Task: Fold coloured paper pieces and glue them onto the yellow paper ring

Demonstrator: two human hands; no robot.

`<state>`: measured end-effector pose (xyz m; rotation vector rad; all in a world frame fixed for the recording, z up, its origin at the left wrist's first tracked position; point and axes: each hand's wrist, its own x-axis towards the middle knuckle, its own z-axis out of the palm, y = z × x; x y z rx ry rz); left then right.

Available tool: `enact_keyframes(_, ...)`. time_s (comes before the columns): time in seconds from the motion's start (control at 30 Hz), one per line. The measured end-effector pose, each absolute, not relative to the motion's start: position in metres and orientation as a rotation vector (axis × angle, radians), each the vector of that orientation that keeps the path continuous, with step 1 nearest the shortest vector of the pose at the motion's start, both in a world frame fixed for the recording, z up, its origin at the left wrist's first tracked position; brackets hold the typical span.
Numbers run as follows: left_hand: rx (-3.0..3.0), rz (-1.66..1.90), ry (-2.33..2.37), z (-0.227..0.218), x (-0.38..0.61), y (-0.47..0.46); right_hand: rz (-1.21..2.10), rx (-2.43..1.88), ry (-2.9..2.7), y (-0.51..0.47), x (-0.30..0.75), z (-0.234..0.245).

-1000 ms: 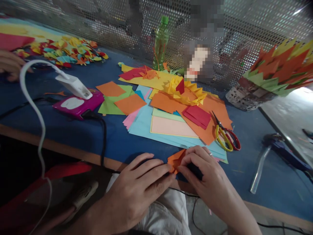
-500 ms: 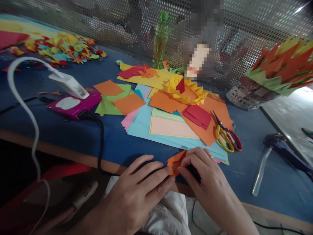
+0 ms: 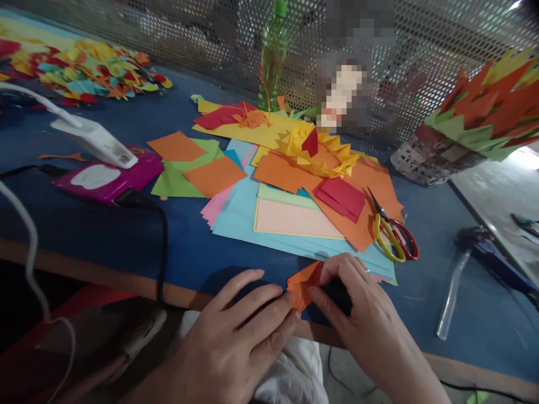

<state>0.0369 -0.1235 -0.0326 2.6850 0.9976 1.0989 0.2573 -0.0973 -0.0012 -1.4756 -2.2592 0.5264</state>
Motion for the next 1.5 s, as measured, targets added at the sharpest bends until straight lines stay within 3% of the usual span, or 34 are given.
enact_keyframes(0.9,2.645,1.093,0.957,-0.034,0.037,-0.119,0.514,-1.475,-2.110,-0.101,0.252,-0.009)
enact_keyframes(1.33,2.605,0.636,0.791,0.004,0.032,-0.079,0.310,-1.294,-2.028,-0.117,0.251,-0.014)
enact_keyframes(1.5,2.598,0.667,0.784,-0.001,0.036,-0.072,0.261,-1.211,-2.053,-0.138,0.248,-0.018)
